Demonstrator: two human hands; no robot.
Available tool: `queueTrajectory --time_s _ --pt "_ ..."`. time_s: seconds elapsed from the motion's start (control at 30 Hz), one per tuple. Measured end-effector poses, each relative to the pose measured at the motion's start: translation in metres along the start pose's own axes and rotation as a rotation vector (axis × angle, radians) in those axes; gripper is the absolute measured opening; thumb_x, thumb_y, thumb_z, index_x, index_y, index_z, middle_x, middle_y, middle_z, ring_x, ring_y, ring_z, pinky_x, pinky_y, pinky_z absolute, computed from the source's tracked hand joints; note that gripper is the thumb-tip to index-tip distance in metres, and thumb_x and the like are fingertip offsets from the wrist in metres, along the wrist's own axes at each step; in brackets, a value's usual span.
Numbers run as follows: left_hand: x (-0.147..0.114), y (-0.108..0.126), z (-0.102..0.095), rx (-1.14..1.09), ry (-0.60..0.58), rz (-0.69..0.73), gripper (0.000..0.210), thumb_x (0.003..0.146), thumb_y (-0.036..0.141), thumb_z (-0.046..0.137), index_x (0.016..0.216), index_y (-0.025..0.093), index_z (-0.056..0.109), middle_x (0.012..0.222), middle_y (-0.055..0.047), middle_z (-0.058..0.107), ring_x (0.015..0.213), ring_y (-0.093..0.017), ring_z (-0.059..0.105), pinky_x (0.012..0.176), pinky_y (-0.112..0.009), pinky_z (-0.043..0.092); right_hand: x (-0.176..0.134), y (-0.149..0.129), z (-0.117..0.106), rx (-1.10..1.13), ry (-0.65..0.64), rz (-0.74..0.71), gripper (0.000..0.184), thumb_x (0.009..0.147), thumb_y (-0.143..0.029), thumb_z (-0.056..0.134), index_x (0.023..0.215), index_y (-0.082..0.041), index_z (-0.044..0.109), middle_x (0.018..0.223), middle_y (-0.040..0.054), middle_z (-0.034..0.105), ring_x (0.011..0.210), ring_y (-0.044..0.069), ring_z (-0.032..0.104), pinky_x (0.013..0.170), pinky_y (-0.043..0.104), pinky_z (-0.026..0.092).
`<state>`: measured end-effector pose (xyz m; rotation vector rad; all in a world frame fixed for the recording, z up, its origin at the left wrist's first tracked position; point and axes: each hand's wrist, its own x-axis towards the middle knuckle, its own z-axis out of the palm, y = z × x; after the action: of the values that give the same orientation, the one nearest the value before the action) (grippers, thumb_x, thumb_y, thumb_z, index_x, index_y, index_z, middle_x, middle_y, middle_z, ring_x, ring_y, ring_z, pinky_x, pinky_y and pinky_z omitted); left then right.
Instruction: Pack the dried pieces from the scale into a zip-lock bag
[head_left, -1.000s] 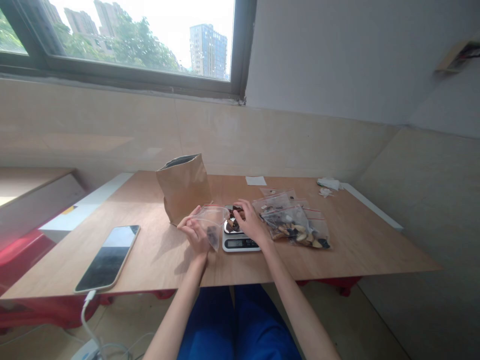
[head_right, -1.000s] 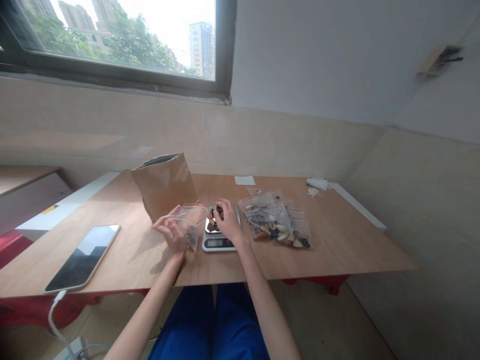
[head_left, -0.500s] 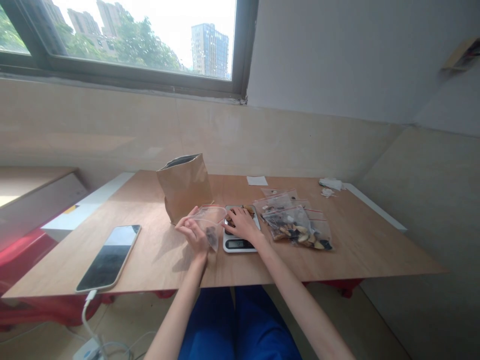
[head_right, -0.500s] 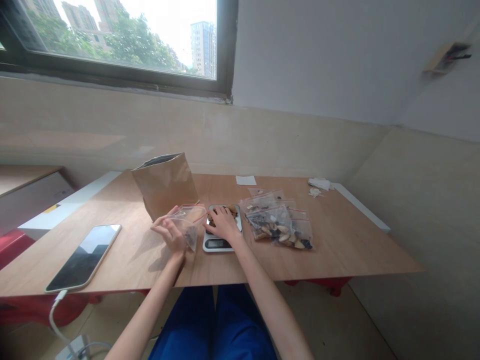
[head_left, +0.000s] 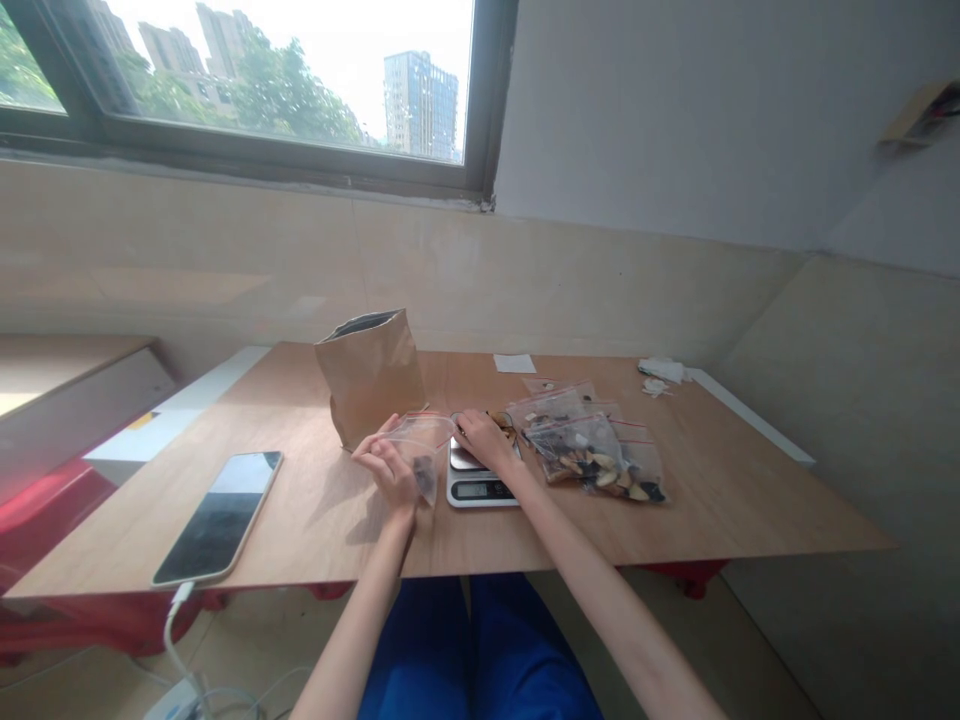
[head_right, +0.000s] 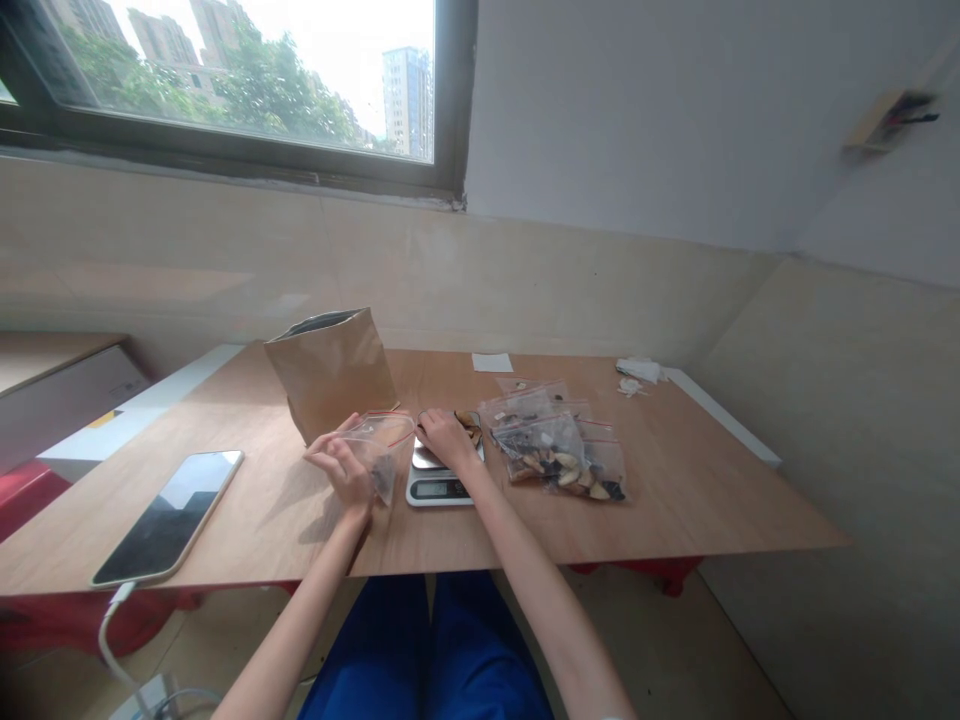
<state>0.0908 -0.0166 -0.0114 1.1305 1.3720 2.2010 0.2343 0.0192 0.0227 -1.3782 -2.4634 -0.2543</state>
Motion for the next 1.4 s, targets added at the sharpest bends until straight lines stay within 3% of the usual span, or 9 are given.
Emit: queueTrajectory --time_s 0.3,0.47,0.7,0.8,0.9,1.0,1.13,1.27,1.4 --pt "-0.001 -0.007 0.001 -0.027 -0.019 0.002 0.016 0.093 0.034 0.030 0.102 0.021 0.033 0.110 -0.015 0.061 0.101 -0.020 0.062 0.093 -0.041 0.045 0.022 -0.016 -0.020 0.887 0.534 0.451 0.033 0.092 -0.044 0.035 0.071 -0.021 0.046 0.065 -0.0017 0.053 0.061 0.013 0.051 0.062 0.023 0.039" --pt "-0.002 -0.004 0.002 -0.022 -0.044 0.033 0.014 0.094 0.034 0.030 0.100 0.021 0.031 0.111 -0.015 0.060 0.099 -0.020 0.062 0.090 -0.041 0.047 0.037 -0.041 -0.043 1.187 0.473 0.416 0.034 0.087 -0.048 0.041 0.072 -0.020 0.050 0.065 -0.0019 0.054 0.060 0.011 0.051 0.059 0.022 0.039" --pt "0.000 0.001 0.000 0.014 -0.039 0.002 0.018 0.093 0.035 0.031 0.100 0.019 0.033 0.111 -0.017 0.058 0.096 -0.022 0.062 0.086 -0.045 0.049 0.030 -0.059 -0.048 0.941 0.222 0.161 0.015 0.084 -0.033 0.055 0.080 -0.018 0.057 0.080 0.0002 0.057 0.074 0.012 0.054 0.069 0.024 0.043" --pt "-0.001 0.001 0.000 0.020 -0.024 0.013 0.019 0.093 0.036 0.031 0.101 0.019 0.034 0.112 -0.017 0.058 0.099 -0.023 0.062 0.086 -0.046 0.048 0.024 -0.059 -0.051 0.867 0.209 0.107 0.014 0.085 -0.032 0.055 0.084 -0.019 0.058 0.086 0.0023 0.058 0.084 0.014 0.055 0.076 0.026 0.044" --pt "-0.001 -0.001 0.001 -0.010 -0.021 0.010 0.018 0.093 0.037 0.031 0.101 0.020 0.033 0.113 -0.016 0.059 0.101 -0.021 0.061 0.088 -0.044 0.048 0.016 -0.048 -0.052 0.777 0.337 0.182 0.016 0.089 -0.030 0.048 0.089 -0.018 0.058 0.094 0.0055 0.058 0.093 0.016 0.054 0.085 0.031 0.043" --pt "-0.001 -0.001 0.002 -0.011 -0.015 0.006 0.018 0.094 0.037 0.030 0.101 0.021 0.032 0.113 -0.015 0.060 0.101 -0.019 0.061 0.091 -0.041 0.046 0.001 -0.028 -0.044 0.616 0.443 0.385 0.016 0.089 -0.025 0.043 0.093 -0.017 0.056 0.098 0.0091 0.057 0.098 0.020 0.053 0.091 0.037 0.042" --pt "0.000 0.000 0.002 -0.008 -0.018 -0.016 0.019 0.094 0.038 0.030 0.101 0.020 0.033 0.115 -0.017 0.060 0.102 -0.020 0.061 0.091 -0.040 0.045 -0.031 -0.005 -0.022 0.377 0.348 0.555 0.025 0.083 -0.030 0.051 0.103 -0.014 0.054 0.108 0.0147 0.053 0.105 0.027 0.050 0.090 0.044 0.042" --pt "0.001 -0.001 0.001 -0.010 -0.039 -0.041 0.023 0.094 0.040 0.029 0.102 0.020 0.037 0.115 -0.018 0.059 0.103 -0.021 0.060 0.093 -0.040 0.044 -0.059 -0.002 -0.007 0.267 0.221 0.531 0.039 0.082 -0.033 0.055 0.116 -0.014 0.051 0.119 0.0160 0.049 0.112 0.029 0.049 0.092 0.043 0.042" --pt "0.001 -0.002 0.000 -0.001 -0.048 -0.031 0.025 0.094 0.041 0.029 0.105 0.019 0.037 0.115 -0.018 0.059 0.104 -0.022 0.060 0.093 -0.041 0.044 -0.067 -0.006 -0.005 0.203 0.206 0.482 0.034 0.083 -0.034 0.056 0.113 -0.021 0.057 0.124 0.0136 0.047 0.110 0.028 0.050 0.091 0.043 0.042"
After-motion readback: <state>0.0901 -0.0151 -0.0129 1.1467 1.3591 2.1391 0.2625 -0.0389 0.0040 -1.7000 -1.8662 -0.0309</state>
